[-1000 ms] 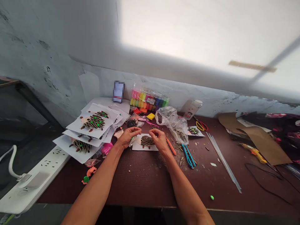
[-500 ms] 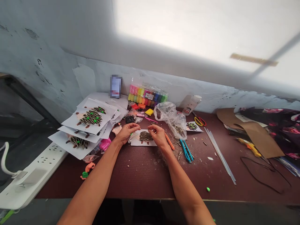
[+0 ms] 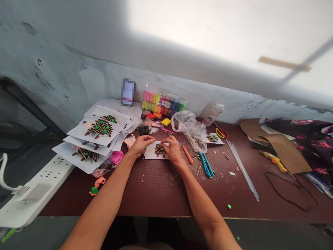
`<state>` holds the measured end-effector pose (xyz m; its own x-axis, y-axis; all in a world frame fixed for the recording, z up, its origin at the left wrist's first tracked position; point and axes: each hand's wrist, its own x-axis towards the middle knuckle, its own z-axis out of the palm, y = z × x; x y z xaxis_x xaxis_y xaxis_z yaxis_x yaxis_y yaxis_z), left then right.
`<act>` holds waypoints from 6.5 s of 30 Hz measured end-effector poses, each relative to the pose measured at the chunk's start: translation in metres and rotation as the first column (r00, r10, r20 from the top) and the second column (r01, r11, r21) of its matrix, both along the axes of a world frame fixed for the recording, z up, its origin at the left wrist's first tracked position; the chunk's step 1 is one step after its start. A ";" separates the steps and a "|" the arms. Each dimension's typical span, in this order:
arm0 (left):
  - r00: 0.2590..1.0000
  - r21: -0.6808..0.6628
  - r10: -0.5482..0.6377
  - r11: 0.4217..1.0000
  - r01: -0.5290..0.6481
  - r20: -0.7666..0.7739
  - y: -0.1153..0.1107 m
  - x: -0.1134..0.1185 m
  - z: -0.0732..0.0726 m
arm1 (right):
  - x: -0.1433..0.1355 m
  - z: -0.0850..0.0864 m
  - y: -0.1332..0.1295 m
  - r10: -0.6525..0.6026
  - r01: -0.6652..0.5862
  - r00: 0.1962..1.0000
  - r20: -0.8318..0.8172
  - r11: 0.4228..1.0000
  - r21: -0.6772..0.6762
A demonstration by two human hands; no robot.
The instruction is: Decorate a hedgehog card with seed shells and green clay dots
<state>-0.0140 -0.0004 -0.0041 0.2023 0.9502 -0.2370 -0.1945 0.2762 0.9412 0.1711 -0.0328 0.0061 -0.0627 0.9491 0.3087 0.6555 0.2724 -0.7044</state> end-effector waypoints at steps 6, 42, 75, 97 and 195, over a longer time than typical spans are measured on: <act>1.000 0.006 -0.014 1.000 0.014 -0.021 0.001 0.000 -0.002 | -0.001 -0.008 0.003 -0.005 0.004 1.000 0.029 1.000 0.013; 0.998 0.018 -0.063 0.998 0.063 -0.021 0.000 -0.001 0.000 | -0.004 -0.005 -0.001 0.034 -0.036 0.972 0.232 0.999 0.008; 0.992 0.099 -0.090 0.990 0.099 -0.091 -0.001 0.000 0.005 | -0.020 0.005 -0.009 0.068 -0.065 0.998 -0.017 0.987 0.144; 0.983 0.087 -0.081 0.992 0.096 -0.168 0.003 -0.002 -0.002 | 0.003 0.000 0.003 0.044 -0.040 0.986 0.161 0.999 -0.028; 0.994 0.084 -0.070 0.994 0.077 -0.090 -0.003 -0.005 0.010 | 0.024 -0.002 -0.007 -0.079 0.076 0.997 -0.017 0.992 -0.105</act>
